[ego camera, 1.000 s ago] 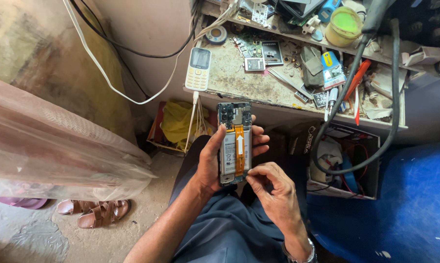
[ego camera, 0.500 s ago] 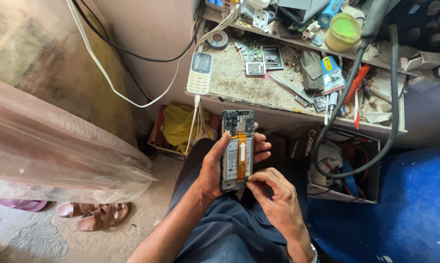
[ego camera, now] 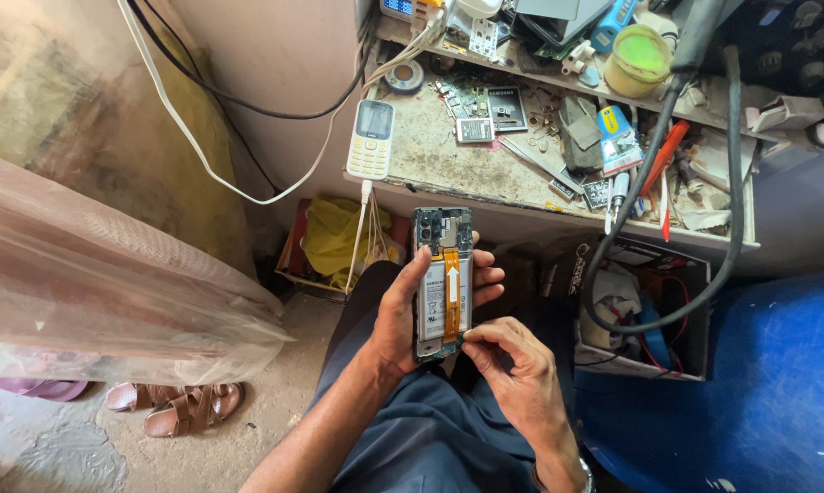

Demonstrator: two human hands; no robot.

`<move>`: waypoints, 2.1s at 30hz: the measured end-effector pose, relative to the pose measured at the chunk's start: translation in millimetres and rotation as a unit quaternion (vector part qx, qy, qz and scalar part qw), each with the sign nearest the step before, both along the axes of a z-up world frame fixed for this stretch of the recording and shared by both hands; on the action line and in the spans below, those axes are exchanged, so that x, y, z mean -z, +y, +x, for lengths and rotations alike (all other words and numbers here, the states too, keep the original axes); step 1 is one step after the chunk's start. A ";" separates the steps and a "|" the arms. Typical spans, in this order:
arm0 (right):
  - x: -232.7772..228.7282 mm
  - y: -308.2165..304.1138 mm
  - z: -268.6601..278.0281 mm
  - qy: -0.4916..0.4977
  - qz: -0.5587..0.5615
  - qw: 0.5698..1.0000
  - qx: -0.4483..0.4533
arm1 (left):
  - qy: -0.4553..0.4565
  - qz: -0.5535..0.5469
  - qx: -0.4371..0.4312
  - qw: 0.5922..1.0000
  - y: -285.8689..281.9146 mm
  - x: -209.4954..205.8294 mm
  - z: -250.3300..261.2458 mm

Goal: The person disassembles a smartphone, removes internal components and cables, and uses a prying tool and a thin applicator to manipulate parts and housings on a cluttered workbench.

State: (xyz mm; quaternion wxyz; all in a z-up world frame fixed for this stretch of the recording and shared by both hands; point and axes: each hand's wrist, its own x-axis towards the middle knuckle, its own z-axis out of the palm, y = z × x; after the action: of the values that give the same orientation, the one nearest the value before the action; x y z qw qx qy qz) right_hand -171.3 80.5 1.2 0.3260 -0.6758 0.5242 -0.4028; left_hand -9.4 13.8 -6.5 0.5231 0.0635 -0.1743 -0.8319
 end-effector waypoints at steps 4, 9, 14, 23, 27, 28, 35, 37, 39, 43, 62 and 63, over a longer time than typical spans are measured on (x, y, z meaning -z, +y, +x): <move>-0.8 0.3 0.2 -0.003 -0.009 1.000 0.002 | -0.012 0.001 0.000 1.000 -1.2 0.7 -1.2; -1.0 0.5 -3.4 -0.002 0.015 1.000 0.003 | -0.017 -0.001 0.034 0.999 0.0 5.2 -4.4; -3.0 0.3 -5.6 0.015 0.032 0.999 0.005 | -0.049 0.006 0.056 0.997 -1.8 10.7 -7.0; -2.3 -0.3 -8.7 0.005 0.035 0.999 0.016 | -0.071 0.023 0.045 0.996 -3.6 6.0 -10.0; 4.5 0.5 -11.2 -0.031 0.074 0.996 0.048 | -0.073 0.021 0.009 0.997 -3.9 -3.2 -12.5; 7.1 1.0 -12.9 -0.041 0.076 0.995 0.050 | -0.071 0.013 0.007 0.997 -3.8 -5.1 -13.3; 29.5 0.6 -20.6 -0.275 0.177 0.944 0.034 | -0.048 0.010 0.015 0.999 -2.6 -14.8 -15.5; 34.0 1.4 -23.6 -0.328 0.217 0.920 0.000 | -0.045 0.009 0.020 0.999 -3.4 -16.3 -15.8; 37.5 3.0 -27.8 -0.378 0.263 0.887 -0.039 | -0.048 -0.001 0.022 0.999 -5.9 -17.4 -16.9; 41.4 3.5 -31.6 -0.436 0.270 0.857 -0.044 | -0.091 -0.012 0.051 0.995 -10.4 -17.2 -13.5; 18.5 -149.3 8.1 -0.388 0.201 0.898 0.045 | -0.315 0.065 0.060 0.945 64.7 142.7 60.6; 19.6 -152.0 11.3 -0.389 0.204 0.897 0.047 | -0.308 0.066 0.065 0.947 68.5 155.5 61.3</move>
State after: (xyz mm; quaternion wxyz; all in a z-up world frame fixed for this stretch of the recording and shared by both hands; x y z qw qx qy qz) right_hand -160.0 -71.5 -18.3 0.6150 -0.3587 0.4573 -0.5329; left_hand 51.8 82.3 -162.0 0.3833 0.3396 -0.2751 -0.8137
